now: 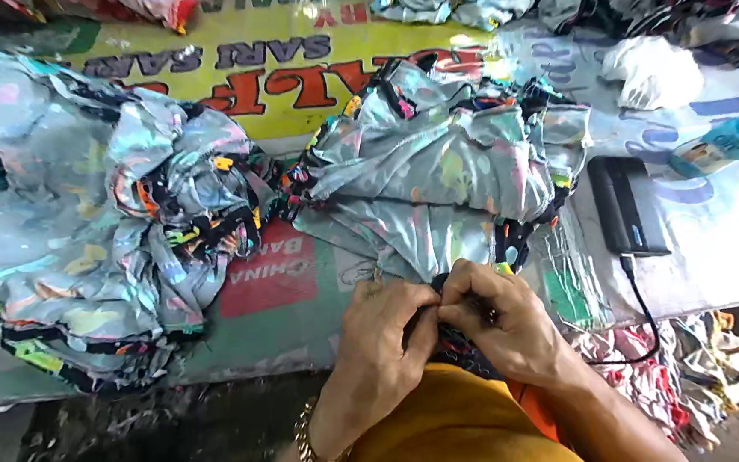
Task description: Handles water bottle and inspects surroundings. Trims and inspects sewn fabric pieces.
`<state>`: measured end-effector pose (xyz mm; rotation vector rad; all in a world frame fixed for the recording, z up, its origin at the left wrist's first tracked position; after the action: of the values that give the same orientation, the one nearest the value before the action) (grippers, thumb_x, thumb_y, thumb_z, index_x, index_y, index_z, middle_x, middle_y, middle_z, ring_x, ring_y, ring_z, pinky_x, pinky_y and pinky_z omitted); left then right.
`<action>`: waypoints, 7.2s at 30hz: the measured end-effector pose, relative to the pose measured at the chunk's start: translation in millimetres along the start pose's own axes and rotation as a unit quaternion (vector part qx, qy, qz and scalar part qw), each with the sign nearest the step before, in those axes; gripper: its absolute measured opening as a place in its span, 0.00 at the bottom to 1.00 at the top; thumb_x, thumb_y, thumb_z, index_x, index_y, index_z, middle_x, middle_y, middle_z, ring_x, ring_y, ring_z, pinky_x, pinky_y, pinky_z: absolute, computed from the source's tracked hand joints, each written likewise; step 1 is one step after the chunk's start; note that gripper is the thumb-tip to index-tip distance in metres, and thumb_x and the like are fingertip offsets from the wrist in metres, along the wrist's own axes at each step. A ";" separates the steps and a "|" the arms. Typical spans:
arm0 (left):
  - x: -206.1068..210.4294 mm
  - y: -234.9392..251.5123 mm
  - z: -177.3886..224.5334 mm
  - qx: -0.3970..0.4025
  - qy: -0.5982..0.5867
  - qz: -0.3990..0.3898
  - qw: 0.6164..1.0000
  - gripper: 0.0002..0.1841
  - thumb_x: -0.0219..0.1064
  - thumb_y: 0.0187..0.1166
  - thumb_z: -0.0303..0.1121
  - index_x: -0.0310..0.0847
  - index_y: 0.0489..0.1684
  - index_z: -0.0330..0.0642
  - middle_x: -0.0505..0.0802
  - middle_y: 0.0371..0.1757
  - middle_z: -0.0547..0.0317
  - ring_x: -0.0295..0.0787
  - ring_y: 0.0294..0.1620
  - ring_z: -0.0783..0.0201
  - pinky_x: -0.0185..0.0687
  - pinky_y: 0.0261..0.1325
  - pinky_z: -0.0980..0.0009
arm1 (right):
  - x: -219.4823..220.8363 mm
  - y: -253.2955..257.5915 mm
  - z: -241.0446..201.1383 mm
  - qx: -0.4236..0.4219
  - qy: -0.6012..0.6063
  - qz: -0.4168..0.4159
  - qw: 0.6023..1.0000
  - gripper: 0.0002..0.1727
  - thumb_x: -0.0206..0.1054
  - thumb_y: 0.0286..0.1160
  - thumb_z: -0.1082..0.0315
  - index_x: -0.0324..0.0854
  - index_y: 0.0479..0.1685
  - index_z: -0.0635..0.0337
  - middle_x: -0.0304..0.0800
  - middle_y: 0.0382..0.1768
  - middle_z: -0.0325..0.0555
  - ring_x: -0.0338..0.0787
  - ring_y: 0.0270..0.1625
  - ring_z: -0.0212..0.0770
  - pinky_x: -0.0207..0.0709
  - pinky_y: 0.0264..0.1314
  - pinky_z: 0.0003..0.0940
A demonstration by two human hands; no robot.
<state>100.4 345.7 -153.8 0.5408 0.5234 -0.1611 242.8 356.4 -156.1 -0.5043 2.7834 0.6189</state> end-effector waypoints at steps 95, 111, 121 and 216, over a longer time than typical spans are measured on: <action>-7.8 1.0 -9.1 -0.079 -0.349 0.140 0.923 0.06 0.70 0.80 0.28 0.85 0.48 0.49 0.92 0.54 0.62 0.91 0.54 0.69 0.90 0.56 0.73 | -18.2 -1.0 -25.0 -0.051 -0.120 0.093 0.987 0.13 0.70 0.80 0.62 0.81 0.54 0.60 0.86 0.46 0.38 0.83 0.42 0.20 0.78 0.42 0.13; -13.6 -2.6 -19.2 -0.092 -0.314 0.163 0.931 0.06 0.68 0.82 0.29 0.87 0.51 0.49 0.92 0.47 0.67 0.91 0.45 0.74 0.89 0.51 0.77 | -31.2 5.2 -5.8 -0.005 0.034 0.065 0.997 0.05 0.61 0.85 0.68 0.81 0.45 0.58 0.84 0.34 0.32 0.80 0.31 0.17 0.76 0.32 0.11; -15.0 -12.1 -36.9 -0.177 -0.465 0.191 0.846 0.04 0.66 0.84 0.30 0.85 0.48 0.47 0.94 0.39 0.60 0.95 0.38 0.69 0.94 0.47 0.70 | 11.2 0.1 -19.8 -0.128 -0.341 -0.061 0.929 0.10 0.63 0.79 0.70 0.87 0.51 0.56 0.84 0.31 0.45 0.82 0.23 0.41 0.69 0.18 0.34; -4.2 -51.7 -1.7 0.104 0.070 0.000 0.992 0.05 0.60 0.87 0.32 0.81 0.46 0.45 0.93 0.44 0.57 0.90 0.51 0.64 0.79 0.63 0.66 | 18.7 -13.8 6.0 0.007 -0.109 -0.135 0.985 0.08 0.73 0.77 0.65 0.88 0.47 0.60 0.86 0.40 0.39 0.82 0.38 0.22 0.76 0.40 0.12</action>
<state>81.6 302.8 -176.1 0.7584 0.6464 -0.1793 232.0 342.2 -172.2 -0.7467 2.4554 0.5547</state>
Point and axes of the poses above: each hand's wrist, its own y-axis towards the middle knuckle, its own x-axis out of the palm, z = x × y, the point moved 8 cm from there along y, towards the middle knuckle
